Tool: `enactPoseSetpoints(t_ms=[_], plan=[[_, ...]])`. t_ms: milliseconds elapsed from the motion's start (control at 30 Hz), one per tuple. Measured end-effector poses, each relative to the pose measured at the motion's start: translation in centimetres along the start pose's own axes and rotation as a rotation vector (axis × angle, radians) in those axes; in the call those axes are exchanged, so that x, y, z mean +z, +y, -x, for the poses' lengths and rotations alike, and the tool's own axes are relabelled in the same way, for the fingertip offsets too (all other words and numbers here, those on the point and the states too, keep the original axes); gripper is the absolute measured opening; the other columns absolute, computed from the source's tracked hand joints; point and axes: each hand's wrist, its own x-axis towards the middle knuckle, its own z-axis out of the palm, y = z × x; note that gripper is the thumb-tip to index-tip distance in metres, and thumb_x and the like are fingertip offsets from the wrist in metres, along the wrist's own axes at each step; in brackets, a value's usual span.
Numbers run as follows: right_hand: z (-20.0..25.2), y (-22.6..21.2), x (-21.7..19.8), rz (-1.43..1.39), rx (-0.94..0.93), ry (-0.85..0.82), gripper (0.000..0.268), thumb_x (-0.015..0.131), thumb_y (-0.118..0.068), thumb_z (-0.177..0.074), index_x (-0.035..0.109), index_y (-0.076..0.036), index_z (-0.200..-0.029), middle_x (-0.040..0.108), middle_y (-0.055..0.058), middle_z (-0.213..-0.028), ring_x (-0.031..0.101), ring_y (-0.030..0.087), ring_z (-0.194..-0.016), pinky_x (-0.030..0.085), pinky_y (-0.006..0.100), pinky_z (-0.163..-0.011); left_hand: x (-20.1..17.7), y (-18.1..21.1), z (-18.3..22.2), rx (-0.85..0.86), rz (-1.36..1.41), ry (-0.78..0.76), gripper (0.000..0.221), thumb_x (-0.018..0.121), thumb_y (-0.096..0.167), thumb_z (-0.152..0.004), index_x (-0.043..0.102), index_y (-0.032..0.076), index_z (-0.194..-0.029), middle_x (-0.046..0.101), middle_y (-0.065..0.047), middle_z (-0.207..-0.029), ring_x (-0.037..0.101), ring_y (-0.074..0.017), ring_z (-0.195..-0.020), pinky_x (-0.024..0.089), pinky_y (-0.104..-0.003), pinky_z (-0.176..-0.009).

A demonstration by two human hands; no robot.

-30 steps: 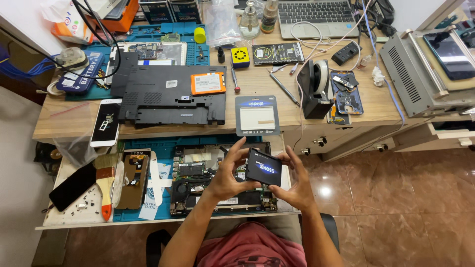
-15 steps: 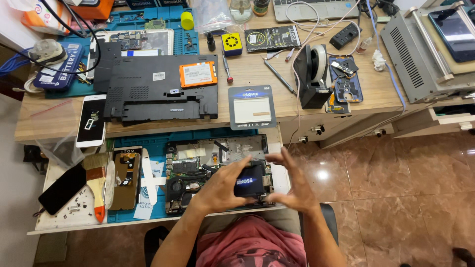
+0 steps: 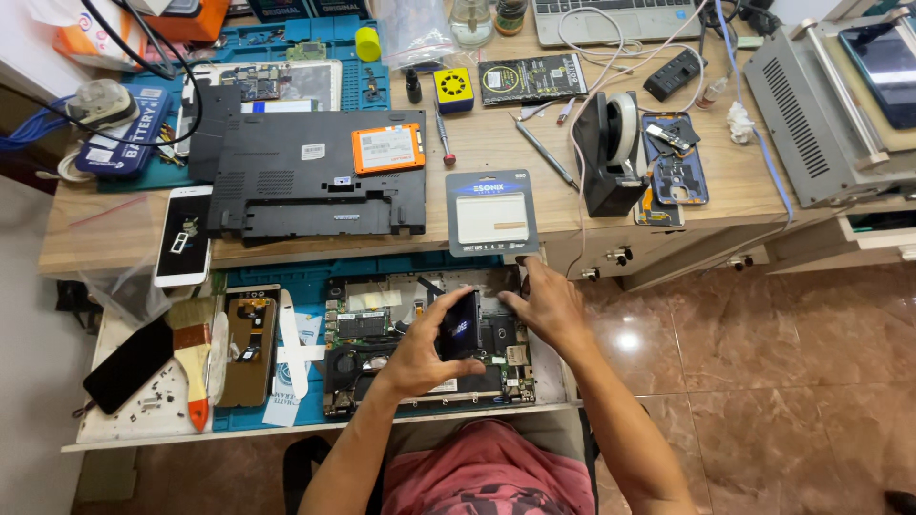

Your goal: The person handles a new SSD and an old hard drive, then installs the SSD into a laptop chassis. They use a screwdriver to secure the drive in place.

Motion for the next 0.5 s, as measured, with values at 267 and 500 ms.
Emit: enactPoseSetpoints(t_ms=[267, 500], plan=[[0.1, 0.9, 0.8, -0.12, -0.065, 0.103, 0.047, 0.066, -0.024, -0.072, 0.054, -0.011, -0.116, 0.065, 0.004, -0.076, 0.065, 0.03, -0.075, 0.051, 0.046, -0.067, -0.5, -0.6, -0.6, -0.007, -0.03, 0.018, 0.094, 0.088, 0.024, -0.051, 0.045, 0.006, -0.132, 0.056, -0.016, -0.117, 0.054, -0.0287, -0.109, 0.041, -0.042, -0.095], [0.9, 1.9, 0.6, -0.95, -0.017, 0.031, 0.038, 0.069, -0.003, -0.072, 0.065, -0.007, -0.109, 0.066, 0.003, -0.081, 0.057, 0.009, -0.071, 0.05, 0.024, -0.064, -0.7, 0.4, -0.9, -0.013, -0.293, -0.009, 0.087, 0.083, 0.029, -0.058, 0.043, 0.005, -0.131, 0.054, -0.017, -0.119, 0.052, -0.0358, -0.11, 0.041, -0.047, -0.093]])
